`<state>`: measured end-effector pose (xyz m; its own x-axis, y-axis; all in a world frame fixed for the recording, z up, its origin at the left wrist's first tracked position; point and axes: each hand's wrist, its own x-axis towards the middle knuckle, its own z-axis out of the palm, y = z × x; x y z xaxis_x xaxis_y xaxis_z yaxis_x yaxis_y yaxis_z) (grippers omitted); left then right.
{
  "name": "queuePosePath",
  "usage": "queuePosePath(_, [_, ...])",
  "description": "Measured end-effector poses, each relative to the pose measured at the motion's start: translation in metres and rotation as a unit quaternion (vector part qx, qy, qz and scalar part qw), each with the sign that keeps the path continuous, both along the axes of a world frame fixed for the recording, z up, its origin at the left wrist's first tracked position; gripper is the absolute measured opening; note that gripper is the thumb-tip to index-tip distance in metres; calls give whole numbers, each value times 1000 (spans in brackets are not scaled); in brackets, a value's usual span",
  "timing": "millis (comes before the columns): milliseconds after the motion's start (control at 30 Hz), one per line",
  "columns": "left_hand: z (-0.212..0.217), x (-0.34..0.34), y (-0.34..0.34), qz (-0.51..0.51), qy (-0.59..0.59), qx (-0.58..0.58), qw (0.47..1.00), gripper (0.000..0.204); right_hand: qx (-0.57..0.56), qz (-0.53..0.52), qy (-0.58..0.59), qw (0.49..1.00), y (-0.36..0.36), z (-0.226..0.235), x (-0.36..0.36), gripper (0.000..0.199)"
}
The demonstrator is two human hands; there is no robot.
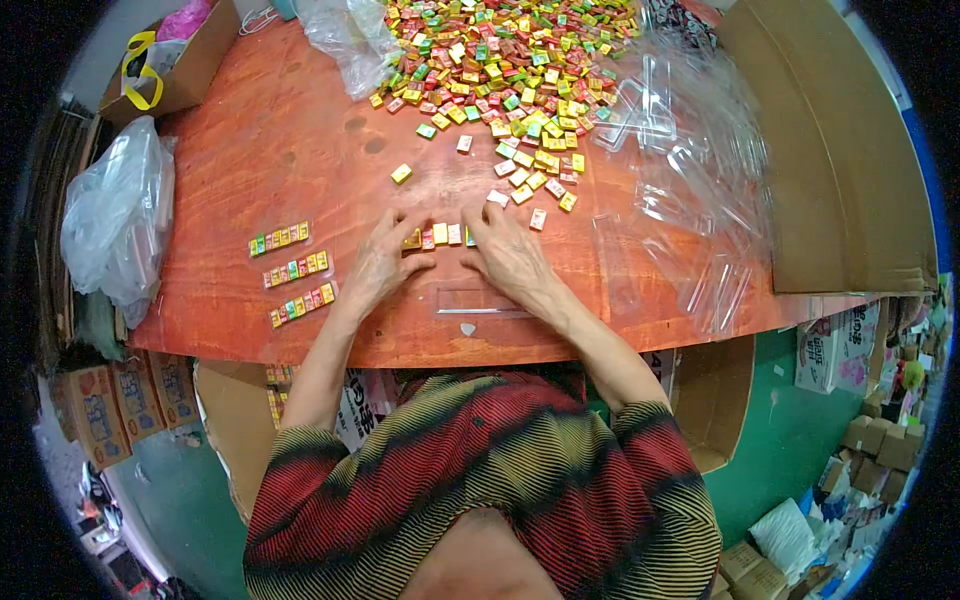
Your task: The recorder is sorting small colorful square items into rows and placing them into plastic packaging.
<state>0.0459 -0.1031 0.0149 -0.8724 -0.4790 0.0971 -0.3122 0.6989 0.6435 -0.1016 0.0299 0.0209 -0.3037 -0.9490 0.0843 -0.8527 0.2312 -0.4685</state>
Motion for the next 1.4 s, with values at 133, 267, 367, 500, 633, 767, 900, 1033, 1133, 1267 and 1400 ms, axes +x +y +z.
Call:
queuePosePath(133, [-2, -15, 3, -40, 13, -41, 998, 48, 4, 31, -8, 999, 0, -11, -8, 47])
queuePosePath(267, [-10, -18, 3, -46, 19, -61, 997, 43, -23, 74, -34, 996, -1, -15, -15, 37])
queuePosePath(367, [-7, -19, 8, -46, 10, -43, 998, 43, -40, 67, -48, 996, 4, -15, -14, 35])
queuePosePath(500, [-5, -22, 14, -23, -6, -41, 999, 40, -50, 40, -37, 997, 7, -16, -8, 33])
queuePosePath(633, [1, -24, 20, -7, -20, -52, 998, 33, -57, 42, -19, 997, 15, -11, -10, 33])
queuePosePath(767, [18, -5, 61, -11, -6, -24, 1000, 26, -55, 41, -67, 995, 53, 12, 3, 24])
queuePosePath(900, [6, 7, 85, -23, -16, -75, 997, 39, -59, -5, -75, 995, 83, -2, 19, 30])
queuePosePath(1033, [-6, 16, 91, -38, 10, -141, 989, 52, -65, -19, -51, 996, 95, -5, 27, 40])
queuePosePath(1133, [-4, 21, 96, -40, -15, -220, 975, 60, -4, -18, 12, 1000, 104, -4, 30, 54])
queuePosePath(1267, [-2, 19, 95, -77, -58, -270, 958, 70, 10, -3, 84, 996, 110, -20, 39, 77])
queuePosePath(1400, [-17, 20, 96, -106, -76, -184, 974, 79, 31, 8, 80, 996, 110, -21, 43, 87])
